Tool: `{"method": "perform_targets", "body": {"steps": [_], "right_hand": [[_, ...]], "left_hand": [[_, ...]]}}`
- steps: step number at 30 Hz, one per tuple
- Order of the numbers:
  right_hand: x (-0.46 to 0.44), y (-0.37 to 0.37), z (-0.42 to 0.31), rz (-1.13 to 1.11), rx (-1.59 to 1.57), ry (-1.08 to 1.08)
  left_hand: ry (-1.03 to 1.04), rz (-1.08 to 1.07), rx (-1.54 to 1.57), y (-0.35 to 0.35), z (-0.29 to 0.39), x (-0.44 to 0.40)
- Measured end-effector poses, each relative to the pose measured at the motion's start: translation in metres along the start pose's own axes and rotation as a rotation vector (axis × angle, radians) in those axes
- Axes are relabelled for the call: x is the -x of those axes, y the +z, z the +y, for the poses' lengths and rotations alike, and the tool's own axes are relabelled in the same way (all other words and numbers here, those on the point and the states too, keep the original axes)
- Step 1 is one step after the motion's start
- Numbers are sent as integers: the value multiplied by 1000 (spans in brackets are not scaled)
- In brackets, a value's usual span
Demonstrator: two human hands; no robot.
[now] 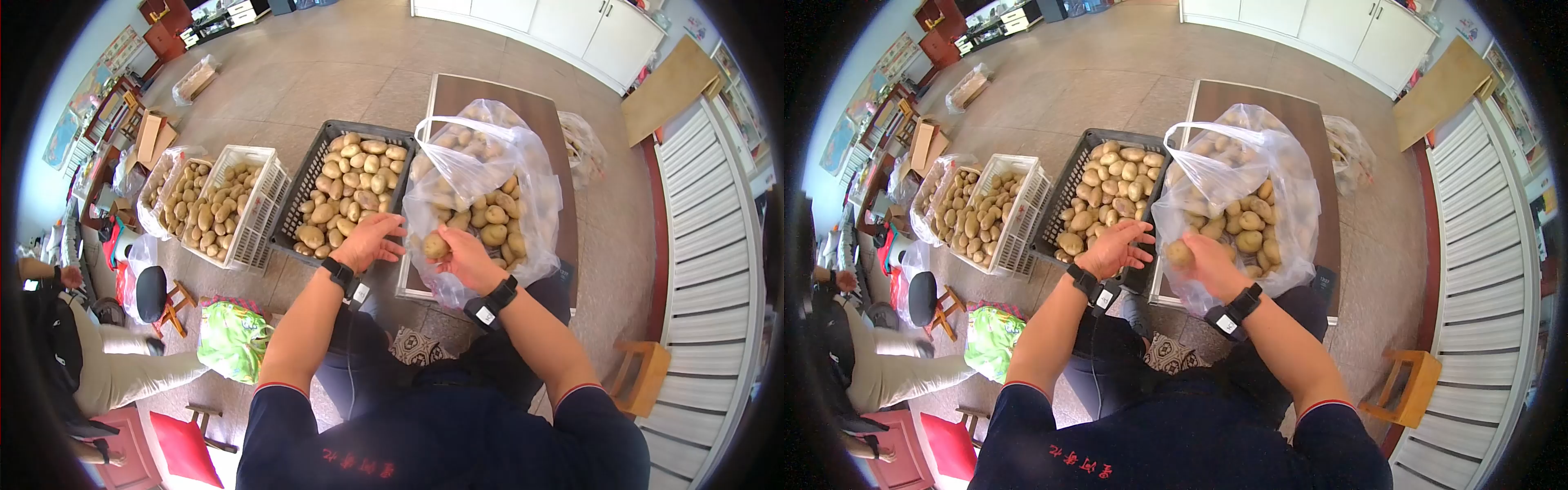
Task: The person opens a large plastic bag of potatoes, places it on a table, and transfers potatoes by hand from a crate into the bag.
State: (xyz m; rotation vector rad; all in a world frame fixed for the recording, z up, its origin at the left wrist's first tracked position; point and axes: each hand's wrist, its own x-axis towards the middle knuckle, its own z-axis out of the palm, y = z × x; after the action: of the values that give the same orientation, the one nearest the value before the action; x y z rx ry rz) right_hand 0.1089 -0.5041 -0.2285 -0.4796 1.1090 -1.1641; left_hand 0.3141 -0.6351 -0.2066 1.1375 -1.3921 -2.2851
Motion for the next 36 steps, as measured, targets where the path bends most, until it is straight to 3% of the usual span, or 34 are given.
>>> {"method": "perform_targets", "body": {"steps": [9, 13, 17, 19, 21, 22, 24, 30, 36], "right_hand": [[-8, 29, -3, -95, -29, -73], [-4, 27, -8, -84, 206, -117], [-7, 12, -8, 67, 405, -126], [-20, -15, -1, 153, 493, -148], [-44, -60, 15, 377, 899, -484], [-42, -70, 12, 374, 900, -487], [-37, -83, 5, 613, 1223, -682], [-22, -93, -6, 723, 1494, -517], [-22, -91, -4, 709, 1581, -511]], "left_hand": [[-31, -202, 92, 8, -4, -3], [-13, -205, 151, 6, -2, 1], [17, -164, 170, -4, -2, -2], [29, -115, 188, -11, -3, -5], [87, -21, 231, -24, -4, -7], [90, 12, 274, -32, -6, -11], [96, 71, 286, -42, -6, -11], [124, 290, 365, -80, -23, -20], [88, 487, 399, -107, -37, -27]]}}
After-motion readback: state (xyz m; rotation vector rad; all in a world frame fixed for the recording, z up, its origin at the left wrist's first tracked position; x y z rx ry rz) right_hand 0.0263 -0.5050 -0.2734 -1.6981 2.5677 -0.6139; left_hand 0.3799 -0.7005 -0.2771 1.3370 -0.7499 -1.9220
